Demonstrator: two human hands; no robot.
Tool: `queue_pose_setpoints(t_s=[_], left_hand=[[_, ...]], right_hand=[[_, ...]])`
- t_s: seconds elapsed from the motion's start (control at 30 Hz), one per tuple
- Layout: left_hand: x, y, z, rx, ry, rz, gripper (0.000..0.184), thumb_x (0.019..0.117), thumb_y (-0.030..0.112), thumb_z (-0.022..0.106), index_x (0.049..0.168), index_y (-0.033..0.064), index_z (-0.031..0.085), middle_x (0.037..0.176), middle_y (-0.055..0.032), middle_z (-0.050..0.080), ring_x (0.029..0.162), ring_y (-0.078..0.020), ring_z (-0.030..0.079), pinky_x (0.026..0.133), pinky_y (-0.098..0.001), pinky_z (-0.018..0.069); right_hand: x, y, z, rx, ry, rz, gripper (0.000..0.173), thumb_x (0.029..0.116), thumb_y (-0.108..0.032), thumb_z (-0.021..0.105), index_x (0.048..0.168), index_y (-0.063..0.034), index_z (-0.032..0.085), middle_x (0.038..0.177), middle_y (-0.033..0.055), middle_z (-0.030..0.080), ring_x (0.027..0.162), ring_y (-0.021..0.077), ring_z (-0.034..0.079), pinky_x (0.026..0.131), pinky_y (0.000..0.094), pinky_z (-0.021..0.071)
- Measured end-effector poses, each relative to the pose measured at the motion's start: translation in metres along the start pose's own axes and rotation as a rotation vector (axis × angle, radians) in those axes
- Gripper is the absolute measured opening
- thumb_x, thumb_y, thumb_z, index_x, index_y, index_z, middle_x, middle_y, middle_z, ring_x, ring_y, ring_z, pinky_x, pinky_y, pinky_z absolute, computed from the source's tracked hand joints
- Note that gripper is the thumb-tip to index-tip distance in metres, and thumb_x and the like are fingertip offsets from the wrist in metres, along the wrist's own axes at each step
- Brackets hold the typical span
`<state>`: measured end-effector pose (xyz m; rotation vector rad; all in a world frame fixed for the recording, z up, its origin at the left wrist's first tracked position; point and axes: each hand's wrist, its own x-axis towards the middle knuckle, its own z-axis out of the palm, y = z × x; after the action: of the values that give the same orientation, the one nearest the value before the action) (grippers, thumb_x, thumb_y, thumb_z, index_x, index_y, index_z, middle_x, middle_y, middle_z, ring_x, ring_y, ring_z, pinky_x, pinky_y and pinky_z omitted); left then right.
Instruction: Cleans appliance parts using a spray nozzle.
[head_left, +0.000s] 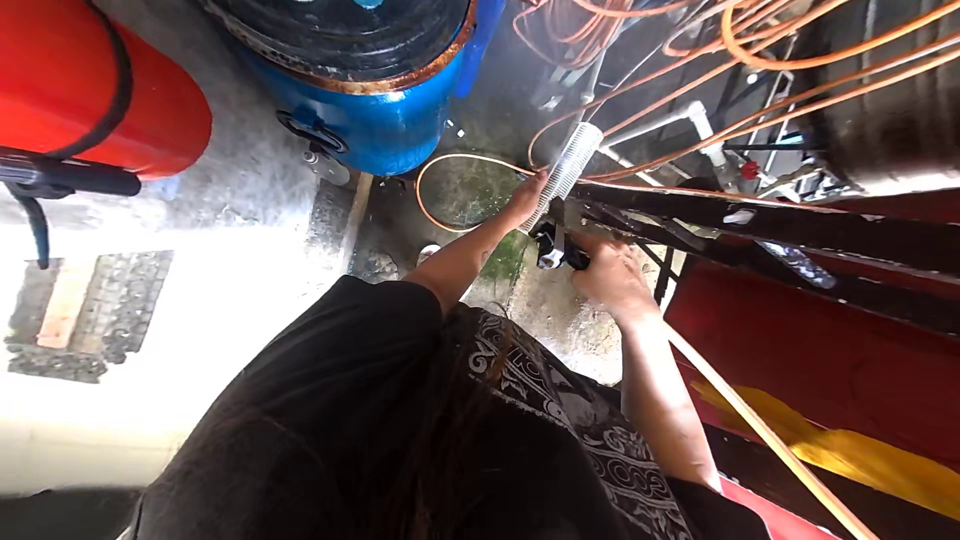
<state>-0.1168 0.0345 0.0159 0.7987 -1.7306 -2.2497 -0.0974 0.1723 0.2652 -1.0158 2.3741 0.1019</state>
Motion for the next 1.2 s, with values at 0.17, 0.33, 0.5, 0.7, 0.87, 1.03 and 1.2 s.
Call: queue_pose_setpoints(t_s=[0.17, 0.33, 0.5, 0.7, 0.87, 1.03, 1.2], left_hand=[[0.0, -0.007, -0.012, -0.042, -0.015, -0.024, 0.059, 0.1149, 0.036, 0.021, 0.148, -0.0045, 0.048, 0.151, -0.0233, 0.051, 0.143, -0.0272, 0.048, 0.121, -0.0449, 0.0354], [-0.002, 0.006, -0.019, -0.303, 0.011, -0.311, 0.077, 0.1073, 0.064, 0.016, 0.146, 0.0077, 0.052, 0.138, -0.0172, 0.061, 0.125, -0.0262, 0.061, 0.103, -0.0505, 0.051], [0.025, 0.021, -0.011, -0.889, 0.035, -0.362, 0.047, 0.1048, 0.054, 0.046, 0.118, 0.0108, 0.059, 0.091, -0.0082, 0.067, 0.077, -0.0182, 0.068, 0.067, -0.0363, 0.0599], [0.035, 0.032, 0.0, -1.105, 0.112, -0.353, 0.039, 0.1043, 0.048, 0.044, 0.113, 0.0128, 0.058, 0.09, -0.0072, 0.066, 0.079, -0.0178, 0.067, 0.068, -0.0371, 0.0586], [0.021, 0.04, 0.001, -1.238, 0.067, -0.353, 0.041, 0.1044, 0.049, 0.037, 0.111, 0.0141, 0.058, 0.09, -0.0074, 0.066, 0.078, -0.0177, 0.067, 0.067, -0.0351, 0.0584], [0.021, 0.027, -0.004, -1.272, 0.032, -0.286, 0.045, 0.106, 0.05, 0.041, 0.118, 0.0098, 0.058, 0.092, -0.0117, 0.067, 0.077, -0.0211, 0.069, 0.067, -0.0363, 0.0608], [0.008, 0.023, -0.015, -1.439, -0.13, -0.398, 0.053, 0.1031, 0.053, 0.037, 0.12, 0.0071, 0.057, 0.101, -0.0164, 0.068, 0.085, -0.0254, 0.071, 0.072, -0.0354, 0.062]], right_hand=[[-0.002, 0.003, -0.011, -0.011, 0.103, 0.0, 0.059, 0.0777, -0.003, 0.075, 0.136, -0.0107, 0.066, 0.117, 0.022, 0.071, 0.107, 0.0467, 0.067, 0.084, 0.0706, 0.0513], [0.0, -0.01, 0.004, -0.031, -0.04, -0.024, 0.06, 0.078, -0.006, 0.076, 0.136, -0.0137, 0.066, 0.12, 0.0192, 0.07, 0.111, 0.0436, 0.066, 0.091, 0.0678, 0.0509], [0.001, -0.013, 0.01, -0.045, -0.076, -0.041, 0.059, 0.0784, -0.006, 0.076, 0.136, -0.0129, 0.066, 0.119, 0.0182, 0.071, 0.109, 0.0414, 0.067, 0.091, 0.0657, 0.0507], [-0.003, -0.016, 0.011, -0.068, -0.086, -0.058, 0.058, 0.0776, -0.005, 0.075, 0.135, -0.0133, 0.067, 0.117, 0.0172, 0.072, 0.109, 0.0407, 0.067, 0.091, 0.0642, 0.0513], [-0.003, -0.012, 0.015, -0.07, -0.086, -0.061, 0.057, 0.0781, -0.005, 0.075, 0.134, -0.012, 0.067, 0.115, 0.018, 0.071, 0.108, 0.0398, 0.067, 0.092, 0.0632, 0.0507], [-0.004, -0.01, 0.015, -0.066, -0.092, -0.048, 0.058, 0.0778, -0.005, 0.075, 0.135, -0.0136, 0.067, 0.114, 0.0174, 0.071, 0.107, 0.0398, 0.067, 0.09, 0.0639, 0.0516], [-0.004, -0.019, 0.009, -0.067, -0.139, 0.003, 0.061, 0.08, -0.007, 0.075, 0.14, -0.0163, 0.064, 0.121, 0.0162, 0.07, 0.113, 0.0386, 0.065, 0.097, 0.0624, 0.0486]])
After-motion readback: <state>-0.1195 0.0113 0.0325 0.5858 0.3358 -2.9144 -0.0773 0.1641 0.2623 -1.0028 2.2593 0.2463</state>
